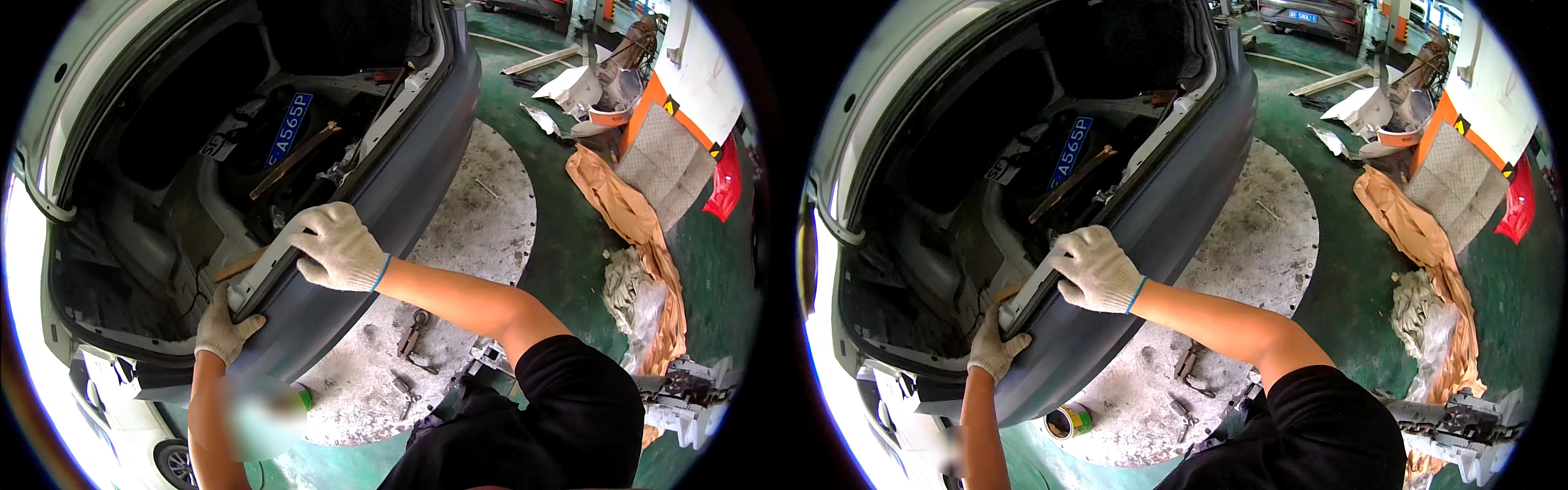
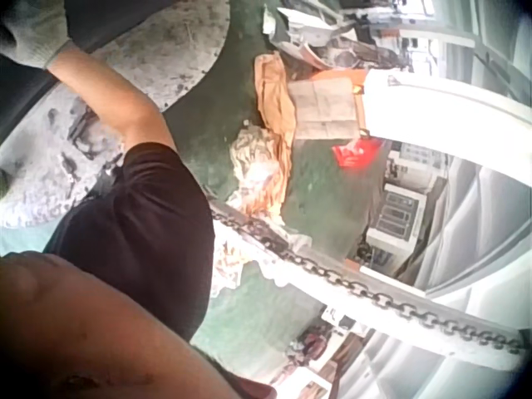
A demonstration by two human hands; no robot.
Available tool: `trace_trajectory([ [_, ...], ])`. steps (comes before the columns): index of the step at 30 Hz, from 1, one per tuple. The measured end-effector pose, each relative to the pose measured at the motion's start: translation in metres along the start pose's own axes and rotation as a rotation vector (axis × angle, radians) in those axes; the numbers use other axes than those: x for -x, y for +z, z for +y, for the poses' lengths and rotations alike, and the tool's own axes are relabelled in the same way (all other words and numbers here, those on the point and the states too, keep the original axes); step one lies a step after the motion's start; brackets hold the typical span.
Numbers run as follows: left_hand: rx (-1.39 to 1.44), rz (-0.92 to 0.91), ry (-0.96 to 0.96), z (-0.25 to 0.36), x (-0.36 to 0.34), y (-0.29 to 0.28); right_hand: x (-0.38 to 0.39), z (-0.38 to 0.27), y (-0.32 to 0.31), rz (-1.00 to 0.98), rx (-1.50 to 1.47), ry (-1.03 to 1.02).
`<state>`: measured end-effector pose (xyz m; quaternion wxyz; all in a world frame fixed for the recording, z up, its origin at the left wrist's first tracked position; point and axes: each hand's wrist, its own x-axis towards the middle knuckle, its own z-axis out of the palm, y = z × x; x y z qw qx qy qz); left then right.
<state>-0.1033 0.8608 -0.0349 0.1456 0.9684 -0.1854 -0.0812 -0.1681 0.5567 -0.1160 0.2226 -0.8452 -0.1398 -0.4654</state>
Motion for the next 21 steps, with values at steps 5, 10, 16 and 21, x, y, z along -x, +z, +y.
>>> trace_trajectory([
  [5,0.030,0.016,0.098,-0.019,-0.004,0.016,-0.014,-0.017,0.012,-0.183,0.202,-0.074],
  [10,-0.100,-0.008,-0.041,-0.001,0.019,-0.008,-0.016,-0.025,0.016,-0.161,0.180,-0.073],
  [16,-0.158,0.358,0.127,-0.024,0.039,0.018,-0.013,-0.036,0.030,-0.081,0.186,-0.068],
  [21,-0.065,0.489,0.230,-0.029,0.040,0.017,-0.018,-0.065,0.056,-0.132,0.392,-0.031],
])
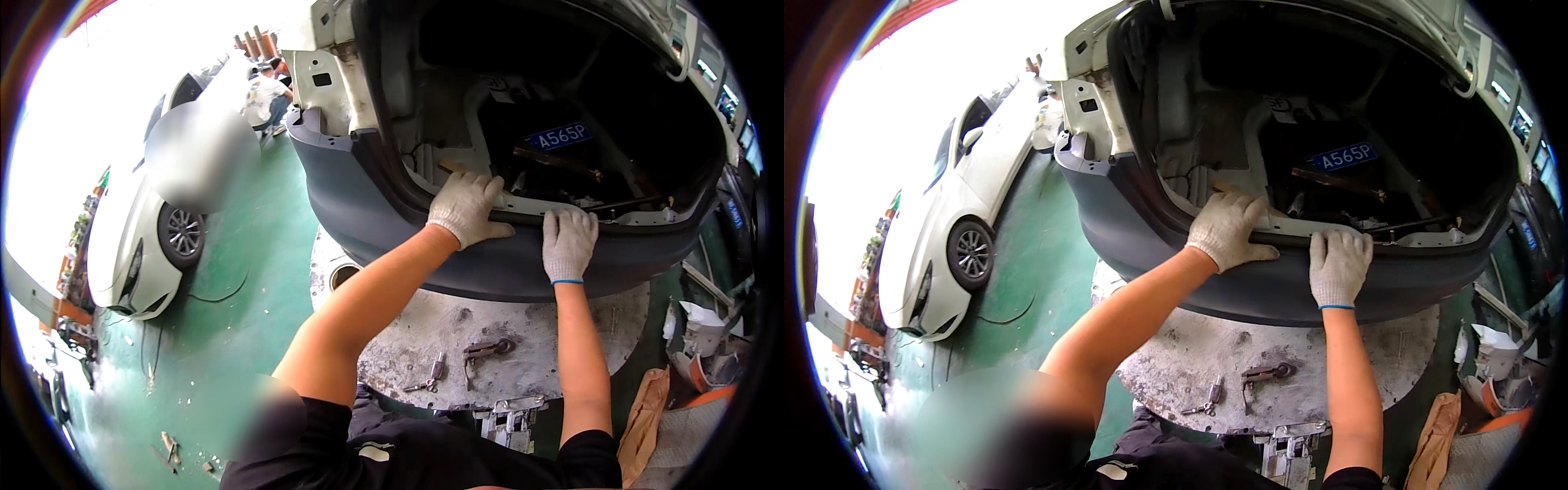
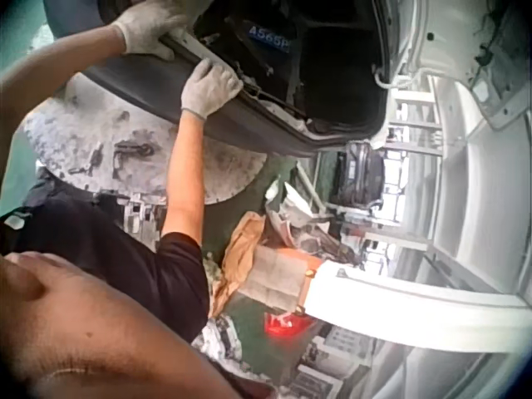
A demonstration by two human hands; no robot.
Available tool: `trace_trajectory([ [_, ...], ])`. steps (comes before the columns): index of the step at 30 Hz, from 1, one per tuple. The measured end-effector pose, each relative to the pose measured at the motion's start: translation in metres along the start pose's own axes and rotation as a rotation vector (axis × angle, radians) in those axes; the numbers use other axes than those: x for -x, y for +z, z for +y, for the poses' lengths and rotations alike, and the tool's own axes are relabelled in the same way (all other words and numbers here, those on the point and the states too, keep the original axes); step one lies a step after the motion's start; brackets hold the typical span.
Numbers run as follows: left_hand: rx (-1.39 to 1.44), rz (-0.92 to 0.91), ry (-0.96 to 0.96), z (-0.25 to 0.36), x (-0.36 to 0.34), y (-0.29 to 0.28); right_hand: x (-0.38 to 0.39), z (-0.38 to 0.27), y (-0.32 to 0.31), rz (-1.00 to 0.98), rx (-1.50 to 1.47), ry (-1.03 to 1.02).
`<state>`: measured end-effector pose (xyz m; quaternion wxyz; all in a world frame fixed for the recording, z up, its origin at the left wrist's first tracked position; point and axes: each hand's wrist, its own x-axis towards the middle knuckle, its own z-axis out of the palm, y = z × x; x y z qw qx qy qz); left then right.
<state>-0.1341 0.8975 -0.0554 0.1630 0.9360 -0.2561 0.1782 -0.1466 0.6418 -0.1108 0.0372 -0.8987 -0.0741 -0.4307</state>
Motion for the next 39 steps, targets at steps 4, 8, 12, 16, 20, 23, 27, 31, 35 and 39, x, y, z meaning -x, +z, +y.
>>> trace_trajectory([
  [4,0.265,0.435,0.267,-0.019,0.033,0.002,0.001,-0.015,0.005,0.064,-0.111,0.021],
  [8,0.282,0.627,0.300,-0.070,0.092,-0.067,0.005,-0.020,0.012,0.056,0.011,0.161],
  [12,0.203,0.871,0.200,-0.185,0.123,-0.121,0.004,-0.147,0.017,-0.021,0.004,0.125],
  [16,0.290,0.862,-0.203,-0.268,0.127,-0.118,0.006,-0.156,0.020,-0.011,0.029,0.115],
  [20,0.726,0.719,-0.416,-0.302,0.108,-0.074,0.004,-0.154,0.021,-0.071,0.086,0.129],
  [23,0.617,0.763,-0.399,-0.299,0.108,-0.066,0.007,-0.157,0.021,-0.046,0.082,0.100],
  [27,0.727,0.782,-0.393,-0.304,0.103,-0.061,0.009,-0.150,0.024,-0.042,0.118,0.116],
  [31,0.919,0.676,-0.497,-0.321,0.107,-0.069,-0.010,-0.198,0.027,-0.097,0.116,0.154],
  [35,0.816,0.632,-0.521,-0.353,0.103,-0.057,-0.027,-0.267,0.034,0.034,-0.073,0.066],
  [39,0.894,0.482,-0.632,-0.386,0.093,-0.056,-0.027,-0.276,0.046,0.049,-0.015,0.163],
])
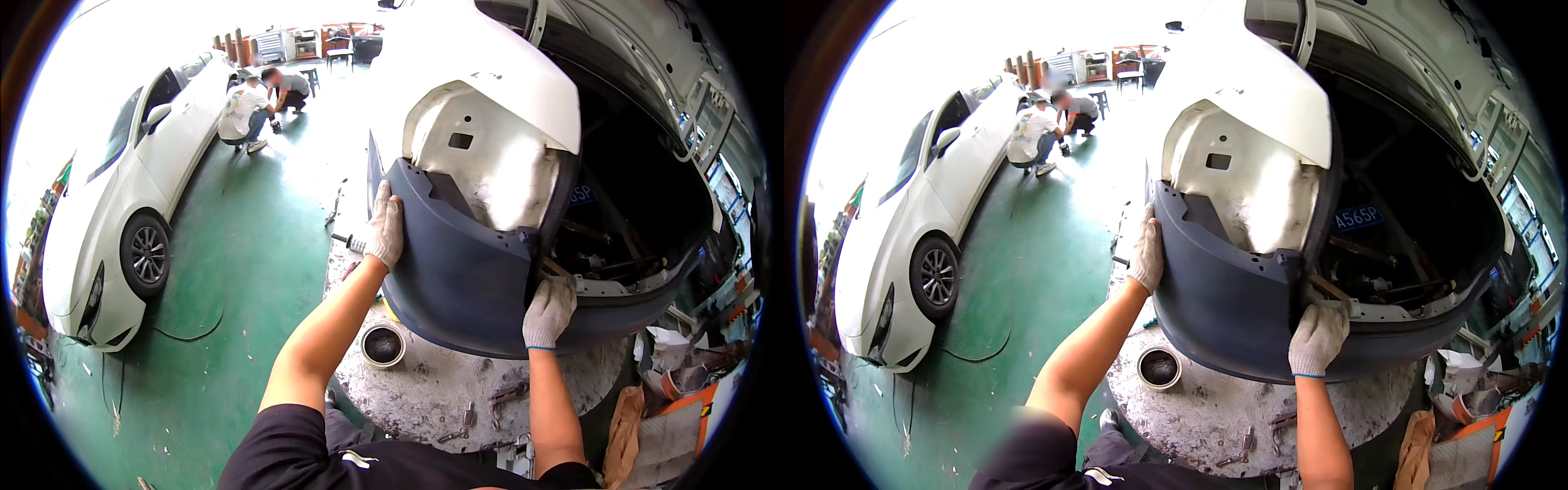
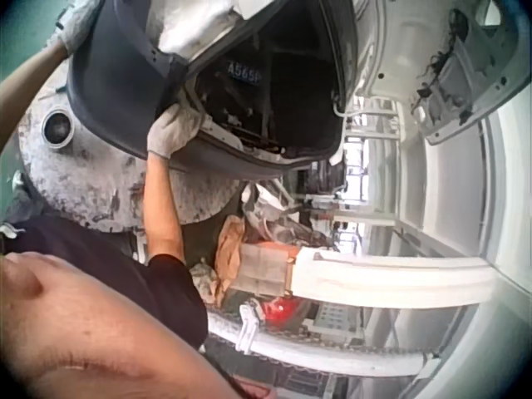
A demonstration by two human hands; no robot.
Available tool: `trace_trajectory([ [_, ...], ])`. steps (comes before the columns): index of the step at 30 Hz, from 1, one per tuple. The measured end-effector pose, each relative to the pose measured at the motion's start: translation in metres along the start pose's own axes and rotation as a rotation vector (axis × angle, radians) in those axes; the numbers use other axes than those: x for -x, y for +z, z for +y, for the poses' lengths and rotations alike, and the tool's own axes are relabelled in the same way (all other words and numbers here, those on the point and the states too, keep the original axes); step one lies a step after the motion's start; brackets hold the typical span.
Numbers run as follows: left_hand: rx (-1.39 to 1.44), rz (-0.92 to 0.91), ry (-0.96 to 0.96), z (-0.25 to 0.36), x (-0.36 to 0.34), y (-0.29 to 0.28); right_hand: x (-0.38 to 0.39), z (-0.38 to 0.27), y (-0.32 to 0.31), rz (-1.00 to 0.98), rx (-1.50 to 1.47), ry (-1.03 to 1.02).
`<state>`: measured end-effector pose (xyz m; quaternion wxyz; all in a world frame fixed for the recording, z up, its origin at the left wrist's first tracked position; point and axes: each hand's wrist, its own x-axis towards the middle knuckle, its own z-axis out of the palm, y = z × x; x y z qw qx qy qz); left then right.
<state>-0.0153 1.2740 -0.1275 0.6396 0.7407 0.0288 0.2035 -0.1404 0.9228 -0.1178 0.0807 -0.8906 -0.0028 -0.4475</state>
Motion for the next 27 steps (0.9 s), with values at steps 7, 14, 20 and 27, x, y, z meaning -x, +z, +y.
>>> trace_trajectory([
  [7,0.379,-0.106,-0.055,-0.087,-0.099,0.007,0.023,0.016,0.029,0.039,0.259,0.113],
  [14,0.278,0.002,0.092,-0.055,-0.174,-0.018,0.039,0.015,0.019,0.054,0.283,0.237],
  [20,1.065,0.120,-0.082,-0.048,-0.238,-0.038,0.093,0.066,0.013,-0.165,0.567,0.307],
  [27,0.372,0.070,0.224,-0.069,-0.236,0.038,0.007,-0.024,0.005,0.084,0.308,0.172],
])
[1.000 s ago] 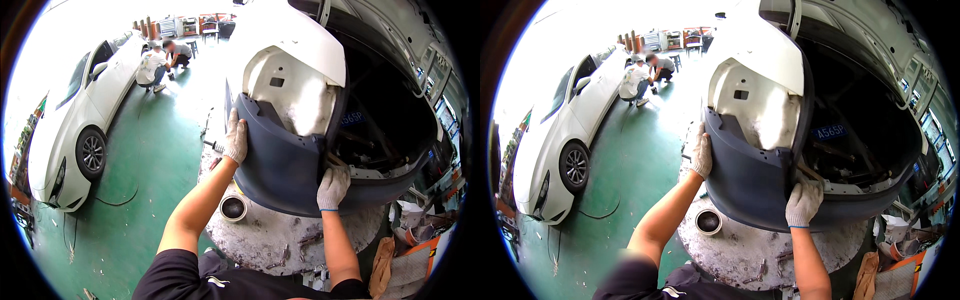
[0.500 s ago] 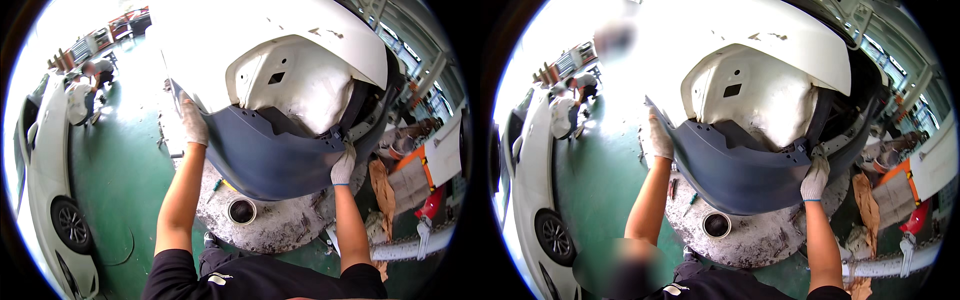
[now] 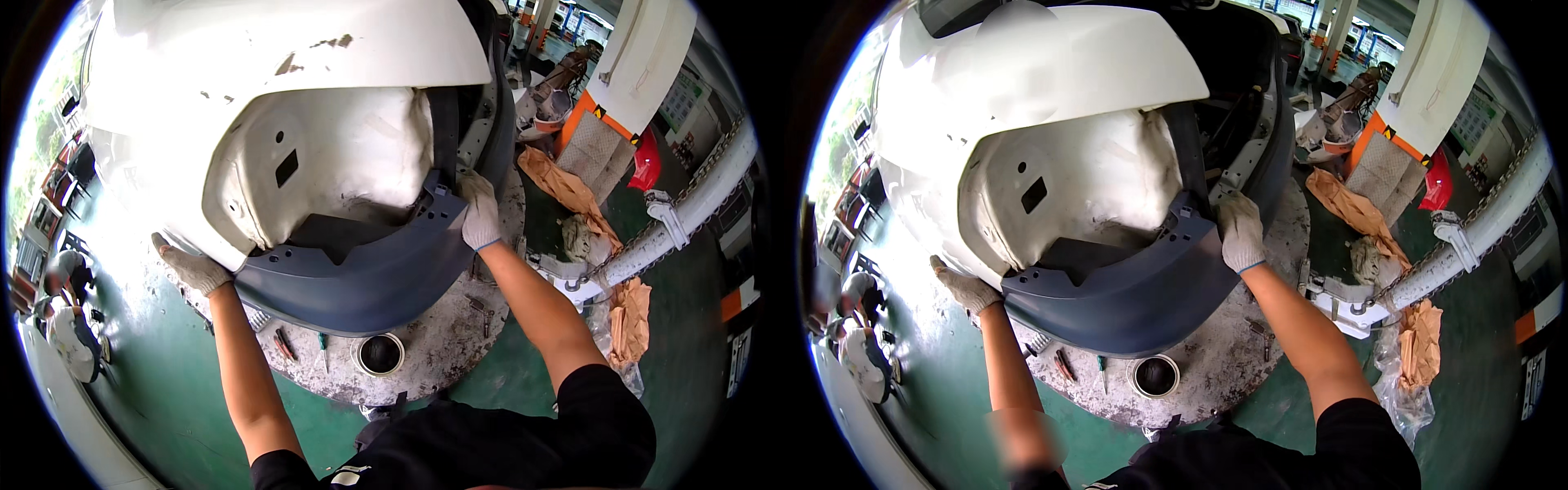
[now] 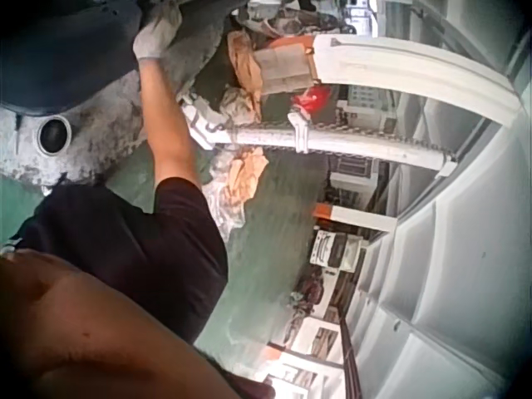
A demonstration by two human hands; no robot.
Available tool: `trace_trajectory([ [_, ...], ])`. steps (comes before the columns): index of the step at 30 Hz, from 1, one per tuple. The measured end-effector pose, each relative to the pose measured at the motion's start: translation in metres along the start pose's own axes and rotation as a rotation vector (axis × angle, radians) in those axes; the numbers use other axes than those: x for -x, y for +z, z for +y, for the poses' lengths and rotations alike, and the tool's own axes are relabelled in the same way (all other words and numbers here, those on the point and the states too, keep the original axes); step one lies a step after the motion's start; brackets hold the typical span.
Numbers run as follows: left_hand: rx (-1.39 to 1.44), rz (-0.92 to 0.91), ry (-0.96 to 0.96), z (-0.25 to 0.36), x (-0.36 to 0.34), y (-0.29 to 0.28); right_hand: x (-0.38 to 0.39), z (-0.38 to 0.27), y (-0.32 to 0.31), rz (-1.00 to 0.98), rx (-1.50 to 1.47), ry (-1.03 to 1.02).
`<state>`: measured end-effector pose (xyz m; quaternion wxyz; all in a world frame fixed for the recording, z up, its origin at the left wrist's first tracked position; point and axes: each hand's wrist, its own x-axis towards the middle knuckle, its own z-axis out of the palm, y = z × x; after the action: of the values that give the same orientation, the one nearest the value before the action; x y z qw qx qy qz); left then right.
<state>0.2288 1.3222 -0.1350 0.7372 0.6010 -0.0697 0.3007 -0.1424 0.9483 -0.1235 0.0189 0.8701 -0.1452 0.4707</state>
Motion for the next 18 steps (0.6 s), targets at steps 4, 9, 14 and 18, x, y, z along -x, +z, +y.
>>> trace_trajectory([
  [4,0.063,0.010,-0.014,-0.003,-0.012,-0.019,-0.006,-0.004,0.006,-0.013,0.028,-0.044],
  [9,0.128,0.177,0.103,0.038,-0.022,-0.081,0.030,0.027,0.019,-0.124,0.144,0.104],
  [14,-0.220,0.150,0.392,0.044,0.015,-0.063,0.022,0.014,0.020,-0.129,-0.065,0.228],
  [18,-0.061,0.036,0.303,0.056,0.043,0.002,0.043,0.040,0.043,0.001,-0.437,0.438],
])
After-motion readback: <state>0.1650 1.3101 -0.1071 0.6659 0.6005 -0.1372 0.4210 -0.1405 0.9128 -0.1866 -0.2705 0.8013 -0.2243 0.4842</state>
